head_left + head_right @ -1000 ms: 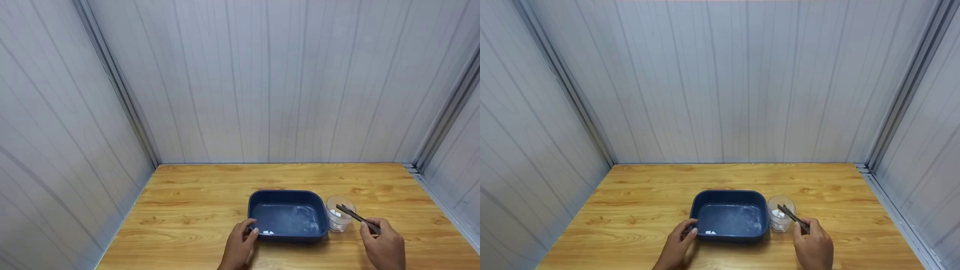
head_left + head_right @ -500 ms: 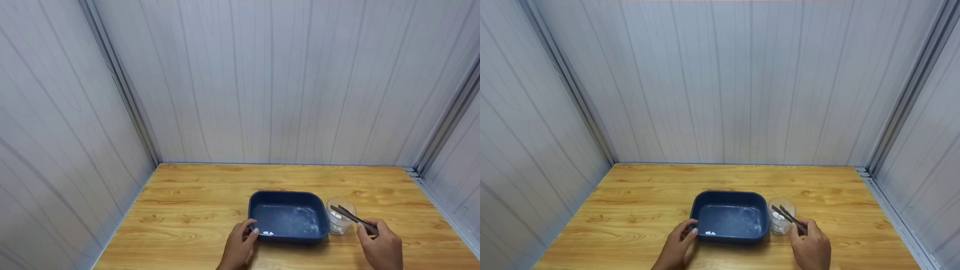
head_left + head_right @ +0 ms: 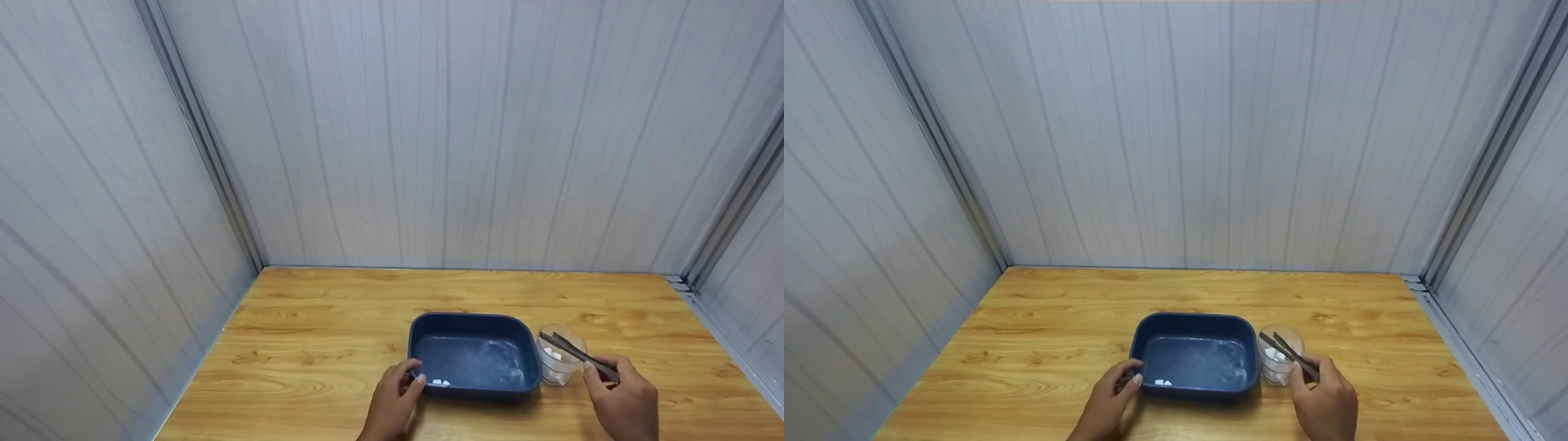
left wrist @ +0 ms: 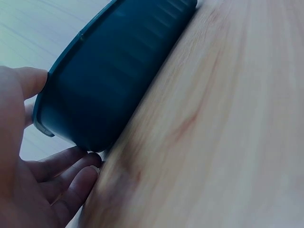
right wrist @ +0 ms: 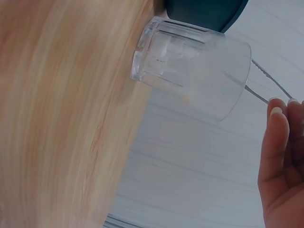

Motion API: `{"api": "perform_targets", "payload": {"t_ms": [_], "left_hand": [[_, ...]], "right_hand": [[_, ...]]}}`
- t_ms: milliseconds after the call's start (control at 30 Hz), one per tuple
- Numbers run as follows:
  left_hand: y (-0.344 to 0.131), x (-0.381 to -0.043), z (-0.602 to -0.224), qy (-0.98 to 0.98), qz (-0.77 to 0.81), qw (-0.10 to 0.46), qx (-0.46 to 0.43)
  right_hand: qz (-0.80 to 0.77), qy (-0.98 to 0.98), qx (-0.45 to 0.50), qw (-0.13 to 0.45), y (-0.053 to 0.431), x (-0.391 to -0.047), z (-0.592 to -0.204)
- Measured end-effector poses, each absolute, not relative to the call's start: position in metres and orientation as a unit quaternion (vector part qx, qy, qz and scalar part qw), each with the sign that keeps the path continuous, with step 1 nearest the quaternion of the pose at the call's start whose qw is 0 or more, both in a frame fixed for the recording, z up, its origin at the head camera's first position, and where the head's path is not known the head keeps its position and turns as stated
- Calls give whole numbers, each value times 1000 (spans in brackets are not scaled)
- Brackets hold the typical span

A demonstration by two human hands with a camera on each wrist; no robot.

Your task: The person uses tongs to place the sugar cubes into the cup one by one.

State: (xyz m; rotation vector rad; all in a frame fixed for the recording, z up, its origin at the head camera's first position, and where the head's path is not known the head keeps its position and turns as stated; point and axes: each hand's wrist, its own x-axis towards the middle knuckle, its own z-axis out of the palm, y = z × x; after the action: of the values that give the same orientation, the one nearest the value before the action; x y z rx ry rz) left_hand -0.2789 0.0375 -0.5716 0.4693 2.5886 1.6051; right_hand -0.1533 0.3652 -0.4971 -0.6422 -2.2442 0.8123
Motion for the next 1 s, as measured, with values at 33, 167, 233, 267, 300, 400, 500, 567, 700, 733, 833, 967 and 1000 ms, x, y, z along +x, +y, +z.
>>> {"api": "perform_targets", "payload": {"t_ms": [33,167,233,267,300,400,500,567,700,733,833,967,1000], "left_hand": [[38,-279,-572,839,521,29,154],[38,-279,-572,838,522,31,155],[38,-279,-572,839,520,28,158],[38,-279,-572,839,520,27,158],[37,-279,-572,839,520,26,161],[37,-279,-572,838,519,19,167],[36,-278,-572,836,521,13,174],[36,-278,-572,833,524,10,177],[37,-278,-571,831,527,12,178],[37,-278,-572,831,528,14,176],[36,-279,-573,832,527,21,171],[36,-279,-574,835,523,18,168],[36,-279,-573,836,522,19,167]], "right_hand": [[309,-857,-245,331,365,-153,-497],[311,-857,-242,333,362,-152,-495],[312,-857,-239,334,361,-152,-495],[311,-857,-236,336,361,-152,-494],[309,-857,-233,339,360,-152,-494],[307,-858,-220,349,358,-152,-494],[302,-859,-210,357,356,-153,-496],[299,-859,-204,362,355,-154,-496],[294,-859,-198,369,353,-155,-497],[295,-859,-196,369,353,-154,-498],[296,-859,-196,368,352,-154,-497],[298,-857,-199,370,352,-153,-496],[297,-857,-199,371,352,-153,-497]]}}
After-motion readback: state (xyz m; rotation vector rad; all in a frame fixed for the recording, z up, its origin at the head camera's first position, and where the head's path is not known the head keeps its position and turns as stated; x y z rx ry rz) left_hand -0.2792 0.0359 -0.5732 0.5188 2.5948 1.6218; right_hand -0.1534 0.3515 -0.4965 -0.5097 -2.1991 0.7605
